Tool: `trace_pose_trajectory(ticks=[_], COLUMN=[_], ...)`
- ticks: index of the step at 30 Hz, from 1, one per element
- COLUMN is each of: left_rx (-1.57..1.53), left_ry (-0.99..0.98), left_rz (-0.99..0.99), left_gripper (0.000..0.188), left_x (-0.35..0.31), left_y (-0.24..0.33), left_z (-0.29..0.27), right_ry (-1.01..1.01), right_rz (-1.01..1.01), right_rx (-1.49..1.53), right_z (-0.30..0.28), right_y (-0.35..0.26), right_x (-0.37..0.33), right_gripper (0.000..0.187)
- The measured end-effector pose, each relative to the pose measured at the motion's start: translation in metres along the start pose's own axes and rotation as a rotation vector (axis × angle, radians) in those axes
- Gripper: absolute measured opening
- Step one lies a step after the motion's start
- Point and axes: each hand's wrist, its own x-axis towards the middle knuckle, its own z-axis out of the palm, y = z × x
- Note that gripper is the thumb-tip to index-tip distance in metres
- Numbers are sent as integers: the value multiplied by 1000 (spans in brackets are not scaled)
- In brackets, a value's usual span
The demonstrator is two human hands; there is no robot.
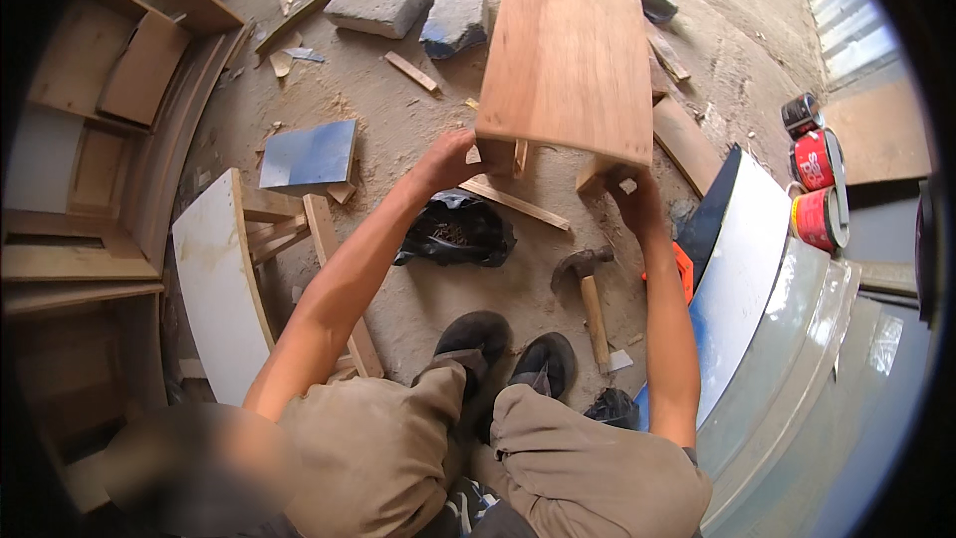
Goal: The person assembles a small wooden stool by attaching legs to a seat using a hammer and nails. They repeatedly position the legs, hammer nails into the joints, and flip the stool to work on different sides.
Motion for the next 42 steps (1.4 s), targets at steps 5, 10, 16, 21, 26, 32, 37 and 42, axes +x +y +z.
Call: trace_pose_trajectory(ticks=[5, 10, 16, 21, 26, 32, 37, 42], left_rx=[134, 408, 824, 919, 752, -267, -651, -448], left_ry=[-75, 3, 124, -178, -71, 521, 495, -122], left_rz=[34, -38, -316, -459, -245, -450, -193, 103], left_gripper=[59, 50, 60, 57, 32, 25, 38, 41], left_x=[-5, -5, 45, 60, 40, 17, 58, 53], left_y=[-35, -106, -141, -148, -142, -117, -28, 129], left_z=[-22, -75, -86, -76, -74, -58, -97, -166], right_ry=[156, 132, 179, 216, 204, 357, 375, 230], right_rz=[-49, -54, -55, -12, 13, 62, 117, -10], right_rx=[112, 58, -115, -83, -58, -170, 59, 574], right_z=[15, 28, 41, 53, 51, 44, 54, 61], right_y=[3, -9, 13, 28, 24, 14, -35, -93], right_x=[-17, -27, -47, -60, -63, -59, -84, -100], right_gripper=[42, 47, 58, 59, 59, 37, 22, 41])
